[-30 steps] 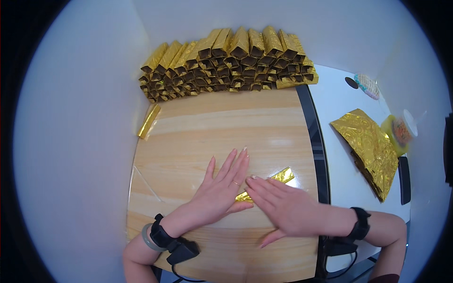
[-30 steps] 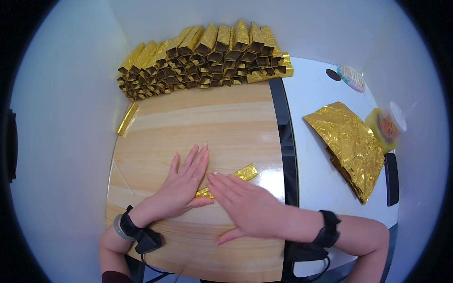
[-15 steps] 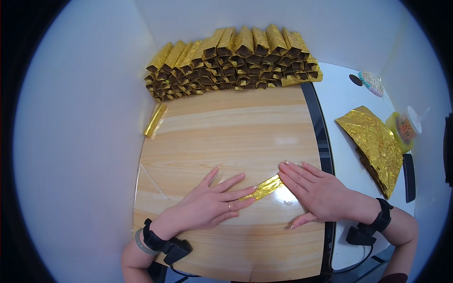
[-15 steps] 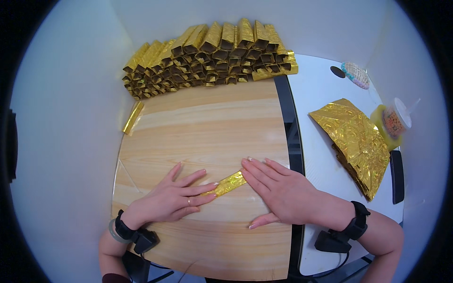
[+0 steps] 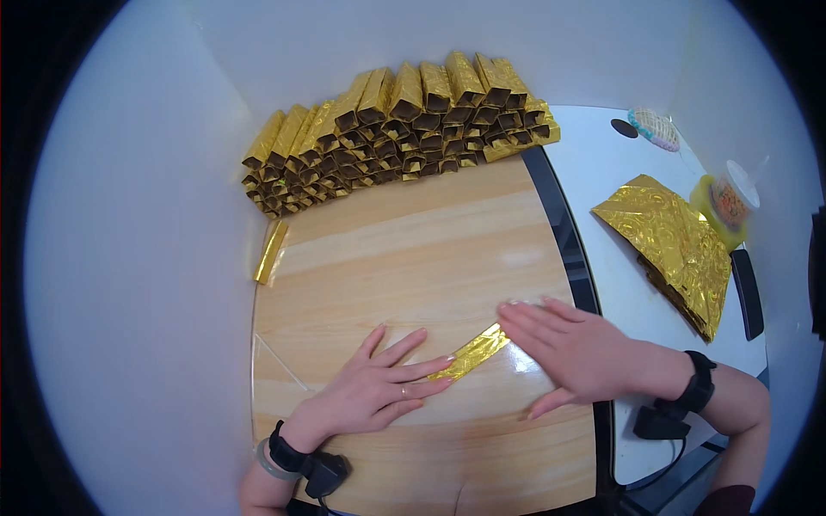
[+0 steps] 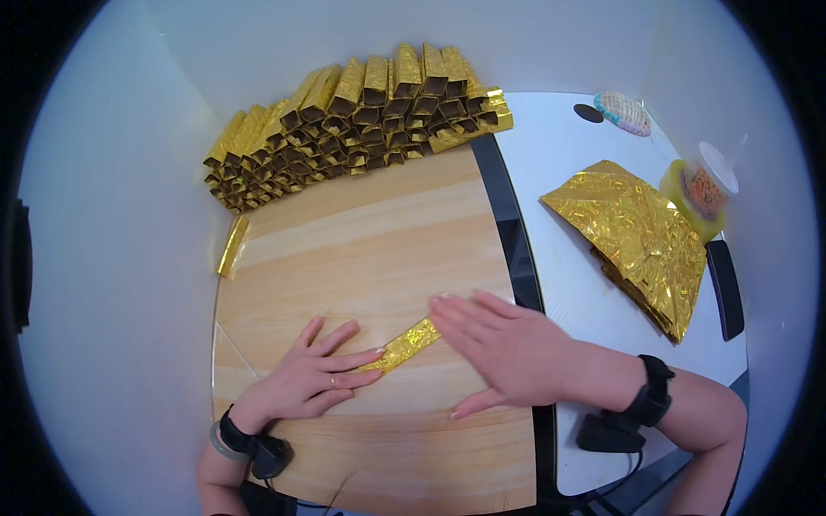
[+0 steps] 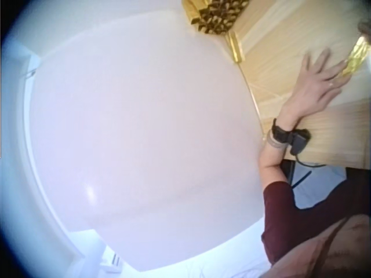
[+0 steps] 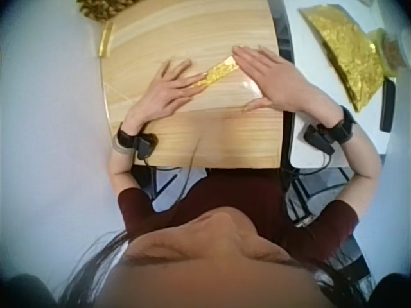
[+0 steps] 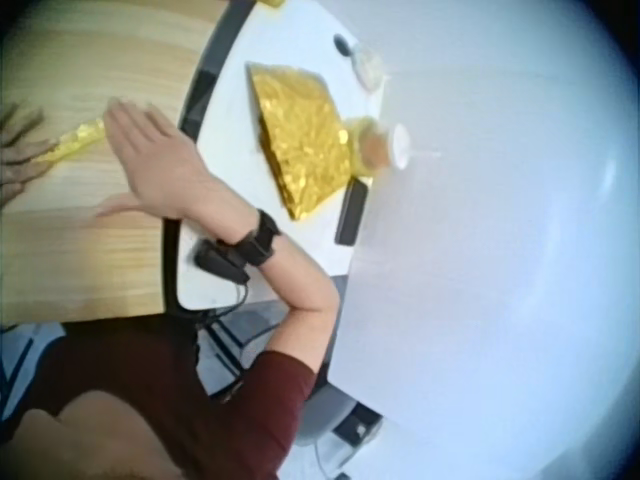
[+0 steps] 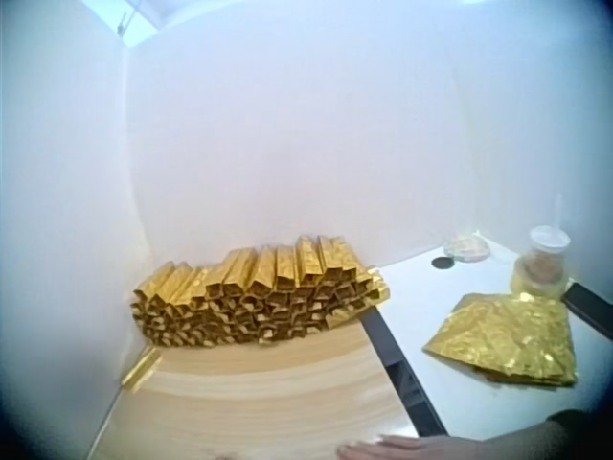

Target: Folding gold-colored foil sheets into specific rectangular strips for storage.

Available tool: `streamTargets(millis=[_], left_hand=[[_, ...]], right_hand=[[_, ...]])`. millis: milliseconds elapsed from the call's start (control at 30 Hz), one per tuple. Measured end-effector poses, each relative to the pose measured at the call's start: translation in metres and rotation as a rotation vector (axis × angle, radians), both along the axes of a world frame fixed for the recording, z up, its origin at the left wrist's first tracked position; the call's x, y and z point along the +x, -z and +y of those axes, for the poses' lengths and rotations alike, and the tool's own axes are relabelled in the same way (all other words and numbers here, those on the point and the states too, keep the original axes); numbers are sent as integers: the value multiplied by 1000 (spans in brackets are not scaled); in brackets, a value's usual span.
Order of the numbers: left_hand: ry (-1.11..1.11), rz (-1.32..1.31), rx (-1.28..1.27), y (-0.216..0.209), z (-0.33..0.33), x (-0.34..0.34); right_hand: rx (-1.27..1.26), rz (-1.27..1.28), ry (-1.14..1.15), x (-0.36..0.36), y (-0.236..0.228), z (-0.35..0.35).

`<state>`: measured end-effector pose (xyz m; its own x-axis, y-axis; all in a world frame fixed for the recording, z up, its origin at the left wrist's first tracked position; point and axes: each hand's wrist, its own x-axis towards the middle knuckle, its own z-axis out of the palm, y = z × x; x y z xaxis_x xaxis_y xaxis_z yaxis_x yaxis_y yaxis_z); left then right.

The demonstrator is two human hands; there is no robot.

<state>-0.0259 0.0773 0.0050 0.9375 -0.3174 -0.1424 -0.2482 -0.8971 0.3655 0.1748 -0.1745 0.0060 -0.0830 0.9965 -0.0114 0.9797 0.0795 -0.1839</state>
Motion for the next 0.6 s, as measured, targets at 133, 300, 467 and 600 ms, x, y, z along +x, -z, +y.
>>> streamTargets(millis=[133,300,467,600], left_hand=[[-12,0,-33,-1,1,-2],[43,-53,-5,-2,3,2],[27,-53,-14,-1,3,1],[27,-42,-25,-2,3,-1]], right_hand=[[-10,-88,65,4,-3,-12],[68,-63,101,-24,-8,7],[162,135,-26,-49,10,36],[97,158,-75,-23,12,27]])
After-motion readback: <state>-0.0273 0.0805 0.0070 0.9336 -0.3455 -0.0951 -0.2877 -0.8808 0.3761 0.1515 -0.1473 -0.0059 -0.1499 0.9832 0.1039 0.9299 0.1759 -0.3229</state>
